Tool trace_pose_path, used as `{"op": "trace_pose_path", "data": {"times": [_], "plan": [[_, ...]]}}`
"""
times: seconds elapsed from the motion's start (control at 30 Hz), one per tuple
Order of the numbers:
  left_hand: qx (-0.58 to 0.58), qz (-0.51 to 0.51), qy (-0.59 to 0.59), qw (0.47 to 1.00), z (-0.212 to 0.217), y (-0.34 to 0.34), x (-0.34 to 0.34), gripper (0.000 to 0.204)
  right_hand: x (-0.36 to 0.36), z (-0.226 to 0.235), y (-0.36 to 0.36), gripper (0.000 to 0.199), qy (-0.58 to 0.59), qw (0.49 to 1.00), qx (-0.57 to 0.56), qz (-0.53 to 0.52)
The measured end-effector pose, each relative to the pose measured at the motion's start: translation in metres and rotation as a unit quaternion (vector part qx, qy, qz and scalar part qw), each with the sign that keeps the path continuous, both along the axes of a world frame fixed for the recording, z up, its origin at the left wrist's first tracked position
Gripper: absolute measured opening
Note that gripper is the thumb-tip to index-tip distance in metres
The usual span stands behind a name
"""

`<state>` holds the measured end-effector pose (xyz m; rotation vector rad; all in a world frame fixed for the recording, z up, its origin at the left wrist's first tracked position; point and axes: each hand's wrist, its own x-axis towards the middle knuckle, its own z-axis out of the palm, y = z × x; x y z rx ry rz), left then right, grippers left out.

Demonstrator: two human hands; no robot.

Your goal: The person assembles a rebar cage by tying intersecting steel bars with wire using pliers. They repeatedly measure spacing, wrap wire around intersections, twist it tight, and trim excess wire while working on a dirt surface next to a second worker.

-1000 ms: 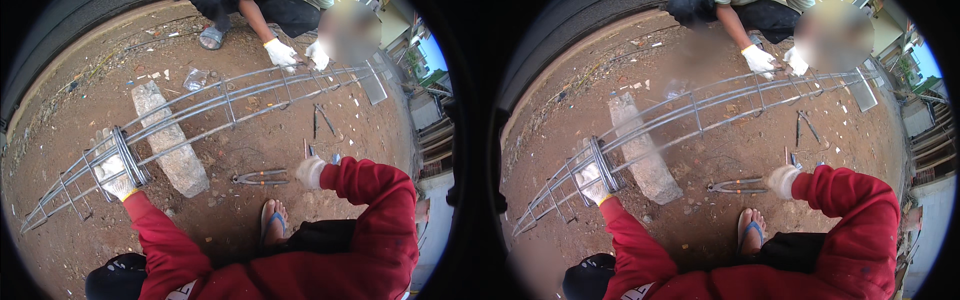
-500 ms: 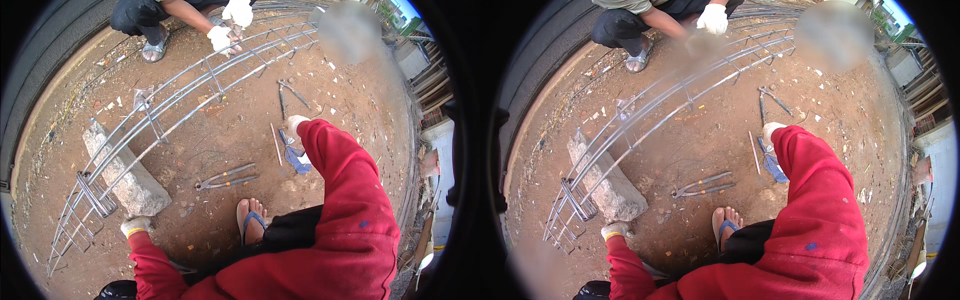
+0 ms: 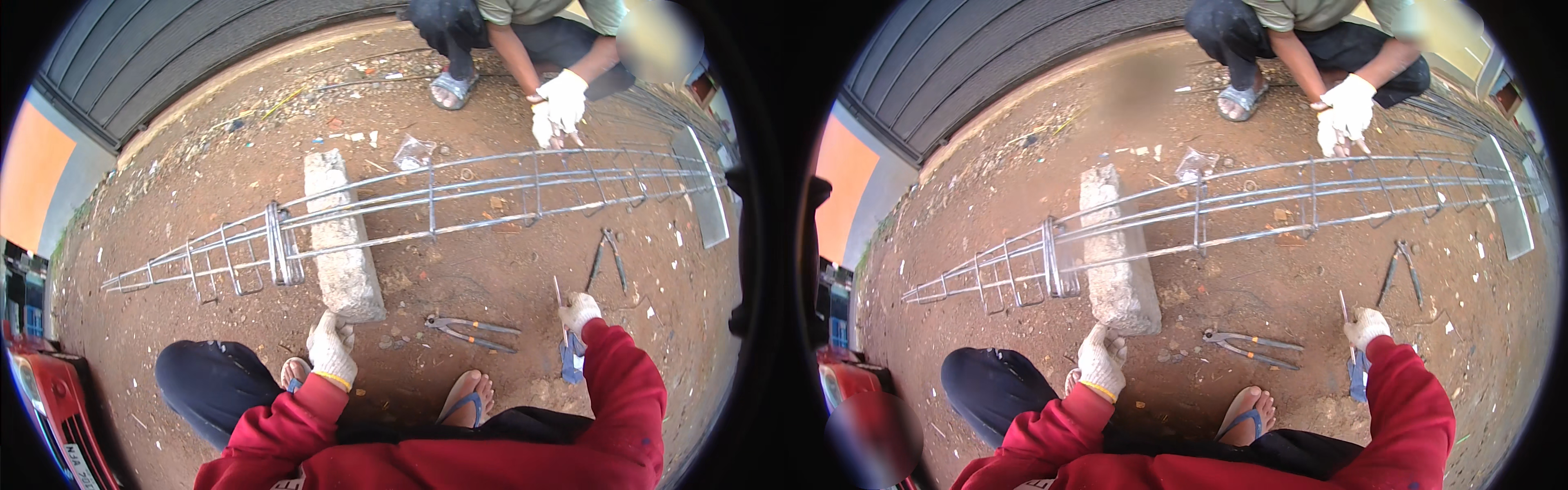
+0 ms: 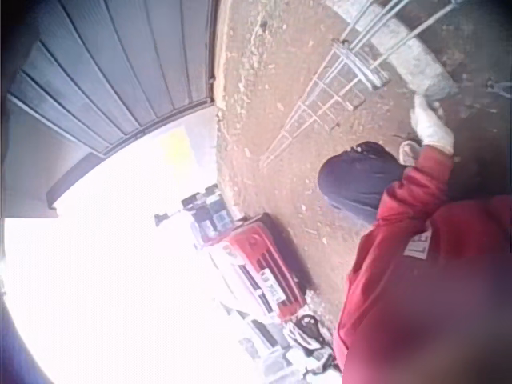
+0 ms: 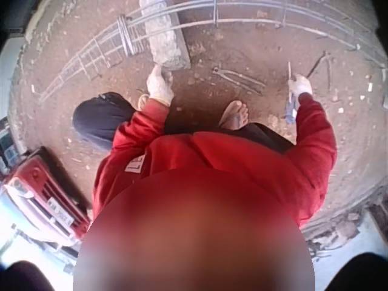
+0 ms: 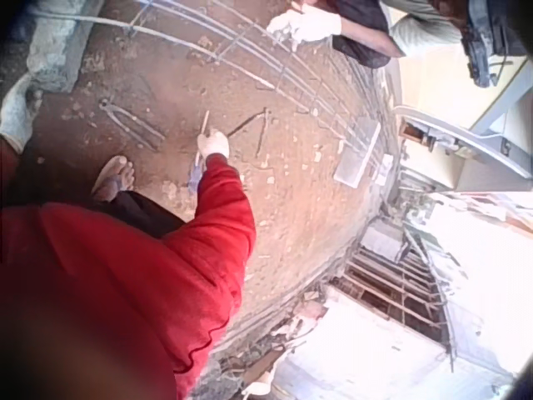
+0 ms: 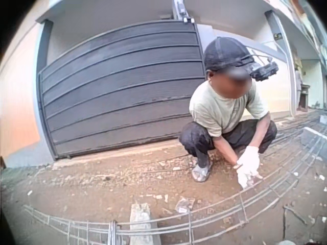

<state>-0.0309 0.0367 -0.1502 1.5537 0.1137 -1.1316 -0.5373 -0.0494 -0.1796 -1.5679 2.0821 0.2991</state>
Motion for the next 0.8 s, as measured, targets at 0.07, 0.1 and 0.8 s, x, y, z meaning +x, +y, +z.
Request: {"op": "trace_pose_path", "data": {"times": [0.07, 0.1, 0.8], "plan": [[-0.046, 0.064, -0.007, 0.997, -0.002, -0.013, 0.005, 0.023, 0.014, 0.002, 0.005, 0.026, -0.077, 0.995, 0.024, -0.065], [-0.086, 0.08, -0.032, 0.993, -0.003, -0.018, 0.009, 0.025, 0.023, 0.0, 0.008, 0.025, -0.076, 0.994, 0.015, -0.072], [-0.249, -0.041, 0.024, 0.967, -0.092, -0.052, 0.036, 0.041, 0.313, 0.124, -0.042, 0.037, -0.181, 0.75, -0.372, 0.515]]}}
